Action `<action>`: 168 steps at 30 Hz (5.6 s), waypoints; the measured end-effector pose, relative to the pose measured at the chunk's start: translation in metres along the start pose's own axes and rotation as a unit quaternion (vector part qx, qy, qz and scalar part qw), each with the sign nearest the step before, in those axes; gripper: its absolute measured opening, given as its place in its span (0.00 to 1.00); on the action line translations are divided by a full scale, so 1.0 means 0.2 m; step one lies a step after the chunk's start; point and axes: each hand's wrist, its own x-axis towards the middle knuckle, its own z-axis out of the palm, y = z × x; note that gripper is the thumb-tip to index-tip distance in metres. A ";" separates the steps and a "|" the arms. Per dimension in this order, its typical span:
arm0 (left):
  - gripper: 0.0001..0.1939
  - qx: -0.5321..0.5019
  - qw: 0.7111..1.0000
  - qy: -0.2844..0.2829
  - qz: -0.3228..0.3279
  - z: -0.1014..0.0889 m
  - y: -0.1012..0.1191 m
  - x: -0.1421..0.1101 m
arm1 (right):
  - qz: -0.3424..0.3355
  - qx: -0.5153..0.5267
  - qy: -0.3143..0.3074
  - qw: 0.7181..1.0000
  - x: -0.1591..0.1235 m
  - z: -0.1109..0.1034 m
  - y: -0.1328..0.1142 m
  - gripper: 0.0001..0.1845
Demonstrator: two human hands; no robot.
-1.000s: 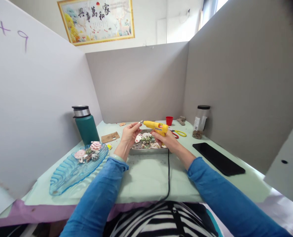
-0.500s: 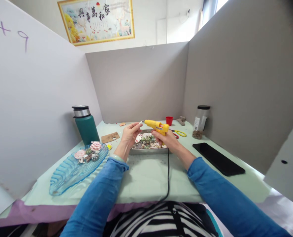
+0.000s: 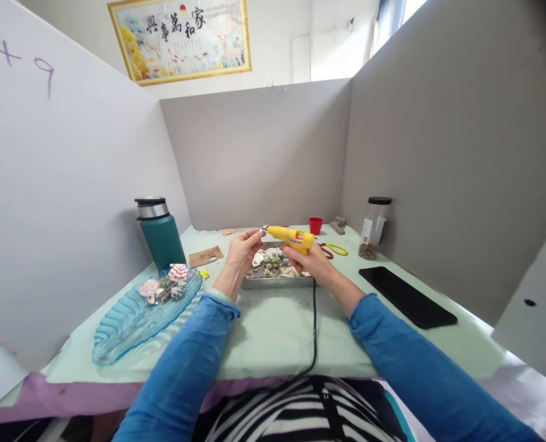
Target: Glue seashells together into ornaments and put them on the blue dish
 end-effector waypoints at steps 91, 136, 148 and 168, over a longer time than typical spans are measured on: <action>0.15 -0.006 1.000 -0.022 0.018 -0.02 -0.01 0.01 | 0.000 0.004 0.001 1.000 0.00 0.00 -0.01 0.20; 0.15 -0.002 0.999 -0.025 0.021 -0.01 0.00 0.00 | -0.002 0.001 0.007 1.000 0.00 0.00 -0.02 0.21; 0.17 0.016 0.999 -0.010 0.033 -0.02 -0.01 0.01 | 0.004 0.011 0.050 0.999 0.00 -0.01 -0.02 0.22; 0.15 0.138 0.984 0.028 0.110 -0.02 -0.01 0.01 | 0.007 0.014 0.047 0.999 0.00 -0.01 -0.04 0.20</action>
